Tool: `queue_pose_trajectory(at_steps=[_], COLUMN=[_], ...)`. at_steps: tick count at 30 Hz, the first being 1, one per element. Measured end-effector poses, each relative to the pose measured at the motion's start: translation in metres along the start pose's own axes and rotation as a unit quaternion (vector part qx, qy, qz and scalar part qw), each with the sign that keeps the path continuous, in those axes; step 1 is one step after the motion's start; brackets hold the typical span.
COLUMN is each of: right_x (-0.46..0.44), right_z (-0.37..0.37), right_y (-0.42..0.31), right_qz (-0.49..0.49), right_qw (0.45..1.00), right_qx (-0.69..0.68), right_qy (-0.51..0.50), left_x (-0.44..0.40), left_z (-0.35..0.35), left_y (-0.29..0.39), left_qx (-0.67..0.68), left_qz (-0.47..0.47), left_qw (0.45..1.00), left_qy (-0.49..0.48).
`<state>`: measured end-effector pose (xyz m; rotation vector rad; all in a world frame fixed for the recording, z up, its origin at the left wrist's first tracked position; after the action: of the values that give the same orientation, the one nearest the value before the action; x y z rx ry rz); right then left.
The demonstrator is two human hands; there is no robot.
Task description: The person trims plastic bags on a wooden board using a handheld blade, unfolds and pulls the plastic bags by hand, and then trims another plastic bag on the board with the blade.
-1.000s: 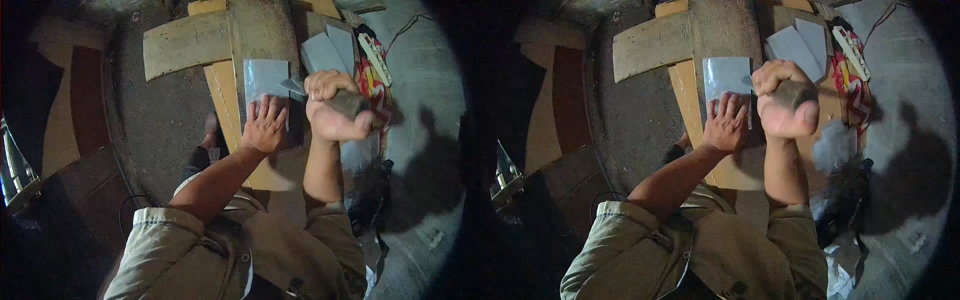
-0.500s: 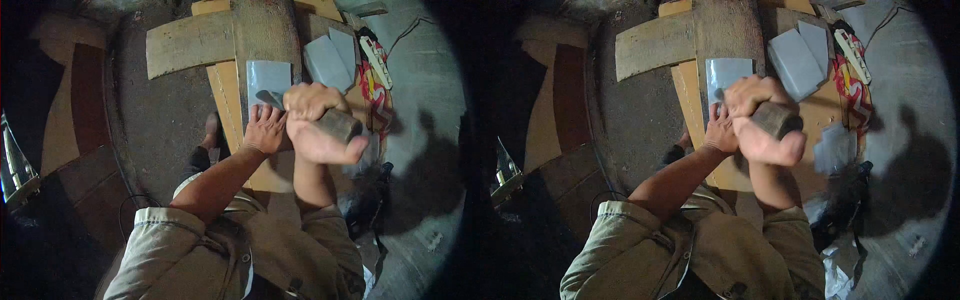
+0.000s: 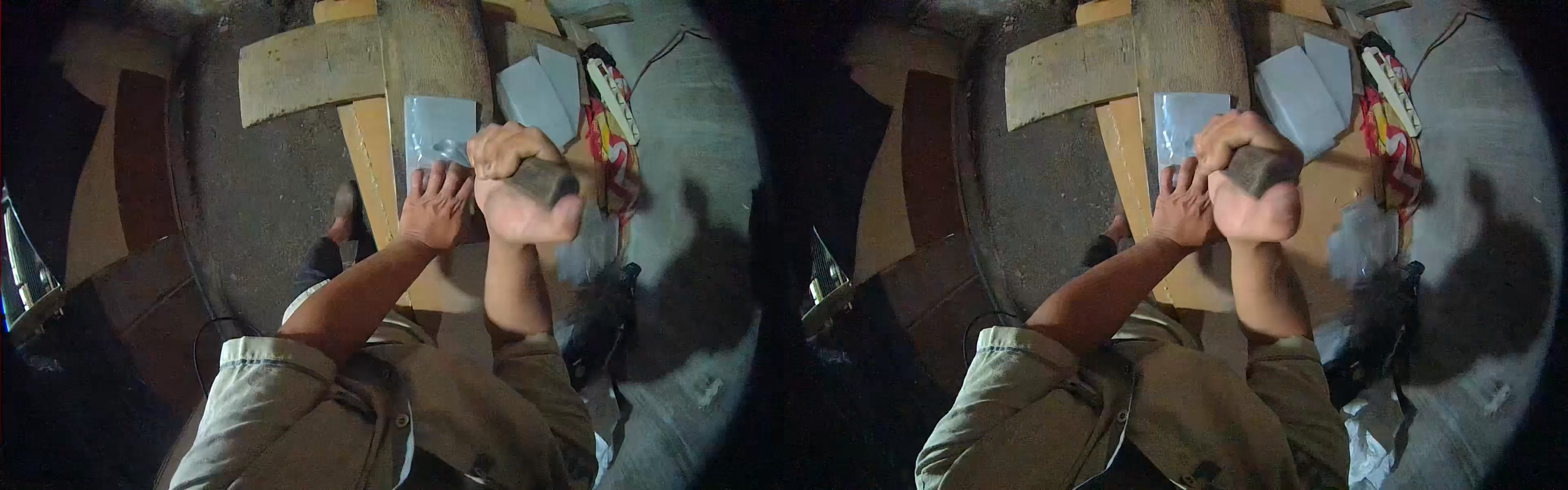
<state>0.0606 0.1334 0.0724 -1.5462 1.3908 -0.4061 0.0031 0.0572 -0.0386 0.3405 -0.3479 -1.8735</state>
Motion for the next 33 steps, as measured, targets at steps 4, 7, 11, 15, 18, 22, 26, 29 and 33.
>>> queue_pose_trajectory(at_steps=[4, 7, 11, 15, 18, 22, 26, 29, 33], right_x=[0.001, 0.0, 0.0, 0.001, 0.003, 0.006, 0.005, 0.007, 0.011], right_z=[-0.004, 0.008, 0.02, 0.029, 0.026, 0.031, 0.035, 0.032, 0.019], right_y=[-0.021, -0.008, -0.021, -0.017, -0.033, -0.027, -0.023, -0.021, -0.023], right_qz=[0.047, 0.023, 0.03, 0.032, 0.039, 0.043, 0.042, 0.047, 0.045], right_qw=[0.996, 1.0, 0.998, 0.998, 0.999, 0.999, 0.999, 0.999, 0.996], right_qx=[-0.069, -0.011, -0.06, -0.045, -0.024, -0.008, 0.004, 0.016, 0.073], right_qy=[-0.02, -0.012, 0.02, -0.017, -0.011, -0.018, 0.006, 0.012, 0.009], left_x=[0.001, 0.001, 0.003, 0.001, -0.001, 0.0, 0.008, 0.018, 0.022], left_z=[-0.008, 0.0, -0.01, -0.007, -0.002, -0.001, -0.003, -0.003, -0.006], left_y=[-0.003, -0.001, -0.002, 0.0, 0.001, 0.002, 0.002, 0.007, 0.007], left_qx=[-0.001, -0.021, -0.028, -0.05, -0.021, -0.004, -0.018, 0.003, 0.009], left_qz=[0.002, 0.004, -0.01, -0.014, 0.005, 0.012, -0.011, -0.006, -0.001], left_qw=[1.0, 1.0, 0.998, 0.998, 1.0, 1.0, 1.0, 1.0, 1.0], left_qy=[-0.018, 0.004, 0.05, 0.032, 0.007, -0.015, 0.007, -0.016, 0.017])
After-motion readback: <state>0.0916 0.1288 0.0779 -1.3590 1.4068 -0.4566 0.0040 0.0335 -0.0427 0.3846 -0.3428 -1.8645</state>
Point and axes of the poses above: each hand's wrist, its own x-axis away from the middle knuckle, its own z-axis out of the back of the hand, y = z × x, the point moved 4 cm from there along -x, towards the middle knuckle, and after that the axes turned 7 degrees about -z, right-handed, at the moved point
